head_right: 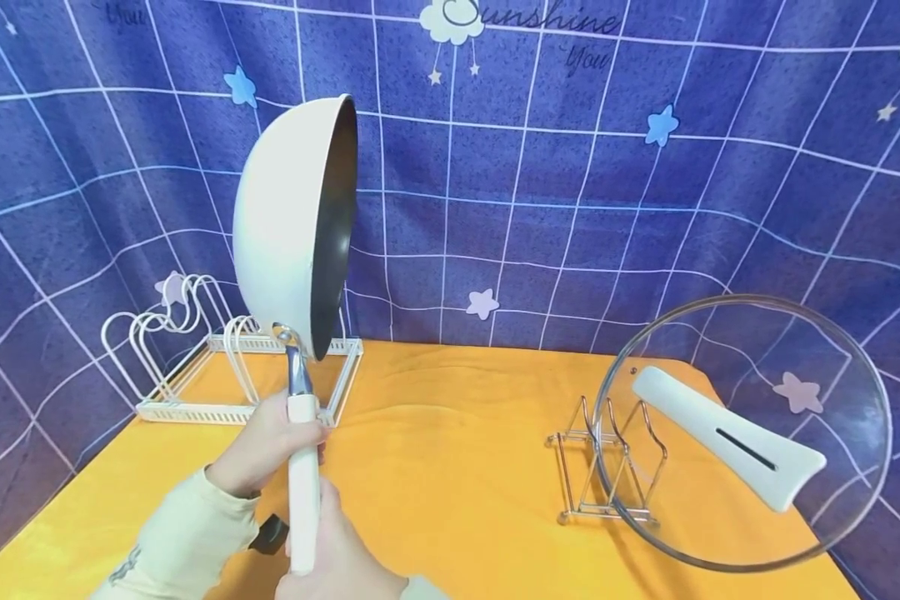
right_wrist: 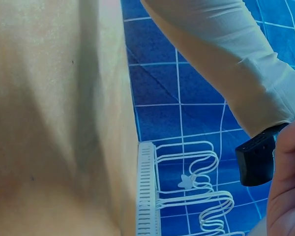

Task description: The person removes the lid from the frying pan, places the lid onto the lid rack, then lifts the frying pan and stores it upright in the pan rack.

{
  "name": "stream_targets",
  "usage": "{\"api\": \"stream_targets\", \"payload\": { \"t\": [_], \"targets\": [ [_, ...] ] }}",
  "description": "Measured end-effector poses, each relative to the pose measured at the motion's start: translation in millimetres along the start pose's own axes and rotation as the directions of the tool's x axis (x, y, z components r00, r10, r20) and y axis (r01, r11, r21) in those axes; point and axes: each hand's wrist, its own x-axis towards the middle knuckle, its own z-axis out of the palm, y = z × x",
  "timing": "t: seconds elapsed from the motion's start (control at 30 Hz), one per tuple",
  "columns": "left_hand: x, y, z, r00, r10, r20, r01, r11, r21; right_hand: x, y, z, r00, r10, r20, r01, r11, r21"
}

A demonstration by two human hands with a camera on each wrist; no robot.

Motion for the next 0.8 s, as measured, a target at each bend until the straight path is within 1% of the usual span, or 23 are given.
{"api": "stream_targets", "payload": {
  "t": [0.1,0.3,0.5,0.7,0.8],
  "targets": [
    [-1.8,2.0,-3.5,1.000,0.001,-0.018,-0.001,1.000,0.001,2.0,-1.6,2.3,1.000,-0.006,0.010,0.007,1.000,-0.019],
    [-4.6,5.3,-8.5,1.000,0.013,-0.023,-0.013,1.000,0.003,3.6,-3.7,5.1,0.999,-0.009,0.031,0.009,1.000,0.004],
    [-7.9,9.3,-11.7,0.999,0.005,-0.036,-0.004,1.000,0.017,5.8,-5.7,8.9,0.999,-0.040,0.027,0.041,0.998,-0.048],
    [-9.9,11.6,-16.4,0.999,0.003,-0.035,-0.001,0.999,0.053,7.1,-7.1,13.1,0.999,-0.035,0.030,0.037,0.998,-0.059],
    [-10.8,13.7,-18.6,1.000,-0.002,-0.030,0.004,0.998,0.058,7.8,-8.9,15.6,0.999,-0.026,0.040,0.028,0.999,-0.043]
  ]
}}
